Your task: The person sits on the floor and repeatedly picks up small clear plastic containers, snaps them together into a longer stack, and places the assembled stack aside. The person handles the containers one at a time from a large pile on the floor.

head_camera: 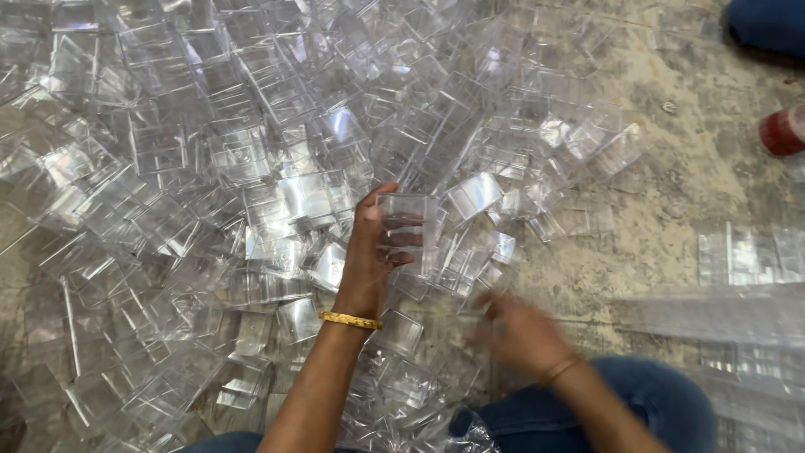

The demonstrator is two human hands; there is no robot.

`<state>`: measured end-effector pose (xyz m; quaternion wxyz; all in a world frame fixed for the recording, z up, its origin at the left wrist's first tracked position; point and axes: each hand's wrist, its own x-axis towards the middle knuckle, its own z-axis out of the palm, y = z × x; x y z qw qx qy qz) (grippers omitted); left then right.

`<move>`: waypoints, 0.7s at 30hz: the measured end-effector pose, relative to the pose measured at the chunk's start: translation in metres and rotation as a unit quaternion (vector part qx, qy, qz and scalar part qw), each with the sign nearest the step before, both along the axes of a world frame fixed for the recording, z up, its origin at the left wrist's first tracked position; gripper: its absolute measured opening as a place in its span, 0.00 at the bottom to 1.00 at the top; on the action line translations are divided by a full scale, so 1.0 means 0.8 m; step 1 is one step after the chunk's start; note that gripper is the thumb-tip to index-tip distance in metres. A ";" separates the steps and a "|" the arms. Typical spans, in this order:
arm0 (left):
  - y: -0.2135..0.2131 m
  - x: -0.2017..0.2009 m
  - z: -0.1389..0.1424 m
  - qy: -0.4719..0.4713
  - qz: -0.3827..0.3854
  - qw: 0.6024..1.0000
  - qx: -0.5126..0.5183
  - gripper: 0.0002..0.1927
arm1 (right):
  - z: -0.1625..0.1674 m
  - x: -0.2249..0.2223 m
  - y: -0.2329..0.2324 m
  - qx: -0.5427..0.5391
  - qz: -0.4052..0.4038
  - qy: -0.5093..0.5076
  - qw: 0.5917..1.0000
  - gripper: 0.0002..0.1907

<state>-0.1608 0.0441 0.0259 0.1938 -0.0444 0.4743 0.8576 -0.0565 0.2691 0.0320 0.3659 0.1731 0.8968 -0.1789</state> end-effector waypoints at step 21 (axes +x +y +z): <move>-0.009 0.017 0.027 0.049 -0.198 0.874 -0.442 0.42 | 0.083 -0.062 -0.002 -0.137 0.100 0.393 0.904 0.34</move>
